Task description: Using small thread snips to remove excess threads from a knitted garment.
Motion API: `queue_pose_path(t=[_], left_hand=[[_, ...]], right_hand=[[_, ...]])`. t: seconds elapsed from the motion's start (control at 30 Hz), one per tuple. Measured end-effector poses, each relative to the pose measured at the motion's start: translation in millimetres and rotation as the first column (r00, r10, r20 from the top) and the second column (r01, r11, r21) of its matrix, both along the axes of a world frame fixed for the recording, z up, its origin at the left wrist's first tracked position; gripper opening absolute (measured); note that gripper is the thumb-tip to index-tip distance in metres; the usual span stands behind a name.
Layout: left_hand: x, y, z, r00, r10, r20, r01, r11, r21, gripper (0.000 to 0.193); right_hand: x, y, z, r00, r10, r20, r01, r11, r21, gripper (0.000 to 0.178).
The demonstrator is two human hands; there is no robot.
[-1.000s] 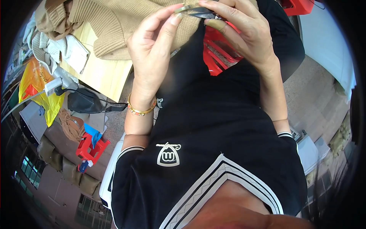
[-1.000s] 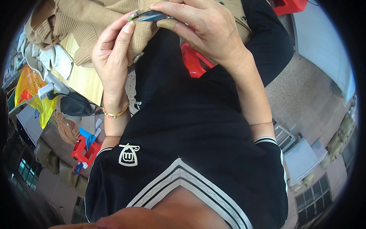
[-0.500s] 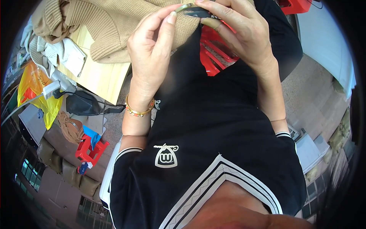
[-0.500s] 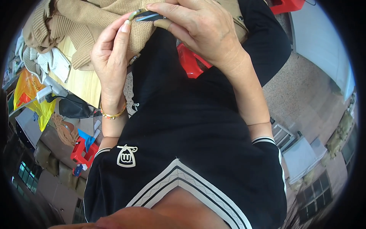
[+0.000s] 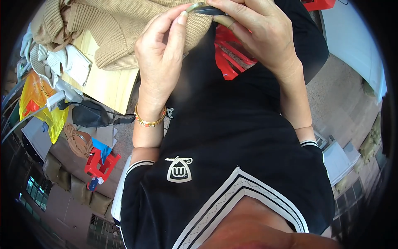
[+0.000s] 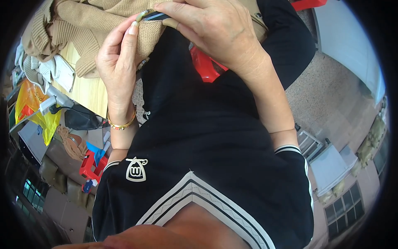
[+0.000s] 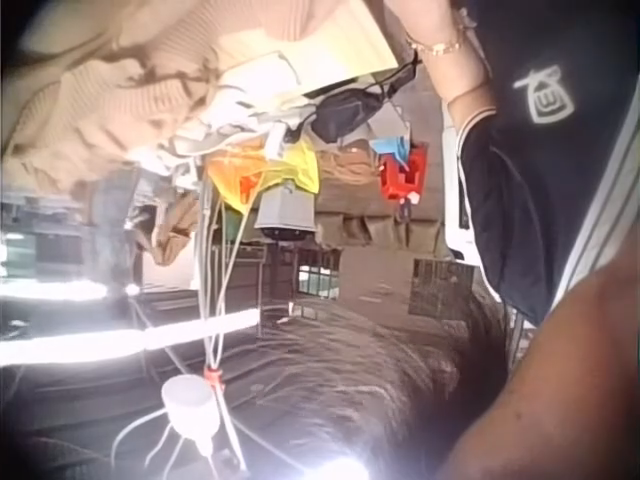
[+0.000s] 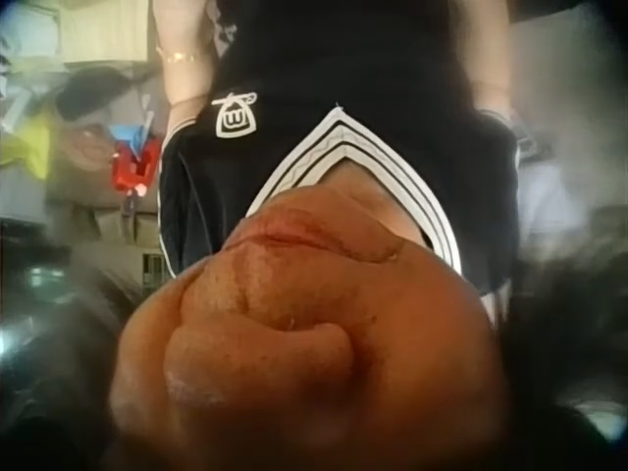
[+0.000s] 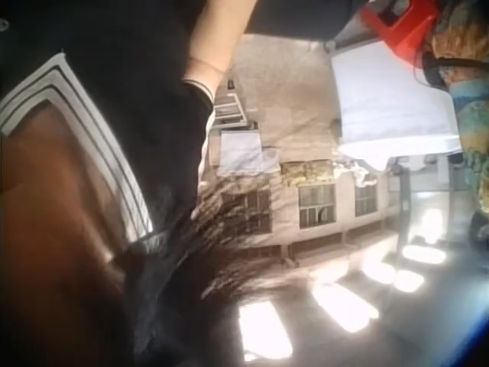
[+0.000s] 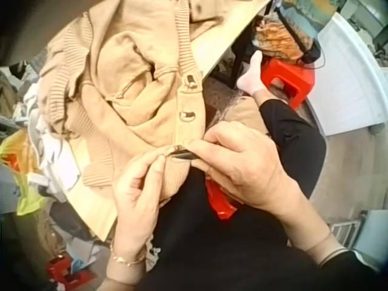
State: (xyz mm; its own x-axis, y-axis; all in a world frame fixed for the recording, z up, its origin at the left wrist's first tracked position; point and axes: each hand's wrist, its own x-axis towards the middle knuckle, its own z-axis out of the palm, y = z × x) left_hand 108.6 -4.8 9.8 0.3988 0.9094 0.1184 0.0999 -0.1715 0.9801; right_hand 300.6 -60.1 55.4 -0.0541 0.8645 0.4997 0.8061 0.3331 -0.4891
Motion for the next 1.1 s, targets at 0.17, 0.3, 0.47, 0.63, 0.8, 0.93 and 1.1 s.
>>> queue_pose_path(t=[0.17,0.3,0.47,0.63,0.8,0.93,1.1], left_hand=[[1,1,0,1.000,-0.003,-0.005,0.003,1.000,-0.012,0.024],[4,1,0,0.999,-0.012,0.051,0.012,1.000,0.002,0.024],[0,1,-1,1.000,-0.012,0.016,0.013,1.000,-0.019,0.024],[0,1,3,1.000,-0.013,0.000,0.013,0.992,-0.125,0.025],[-5,15,-4,0.963,-0.113,0.245,0.181,0.944,-0.276,0.029],[-2,8,16,0.922,-0.117,0.368,0.268,0.879,-0.393,0.038],[-21,11,12,0.955,-0.175,0.241,0.258,0.890,-0.376,0.033]], right_hand=[[0,-1,1,1.000,-0.003,-0.013,0.003,0.999,-0.042,0.027],[-1,-1,-1,0.999,-0.006,-0.046,0.005,0.999,-0.036,0.027],[-3,-1,-4,1.000,-0.019,0.001,0.019,1.000,0.021,0.027],[3,26,-70,0.949,0.232,-0.214,-0.095,0.857,0.506,0.027],[-9,5,-26,0.622,-0.007,-0.783,-0.211,0.961,-0.176,0.036],[-4,16,-54,0.568,0.177,-0.803,-0.394,0.916,-0.077,0.021],[-2,17,-50,0.408,-0.130,-0.904,-0.371,0.881,-0.294,0.009]])
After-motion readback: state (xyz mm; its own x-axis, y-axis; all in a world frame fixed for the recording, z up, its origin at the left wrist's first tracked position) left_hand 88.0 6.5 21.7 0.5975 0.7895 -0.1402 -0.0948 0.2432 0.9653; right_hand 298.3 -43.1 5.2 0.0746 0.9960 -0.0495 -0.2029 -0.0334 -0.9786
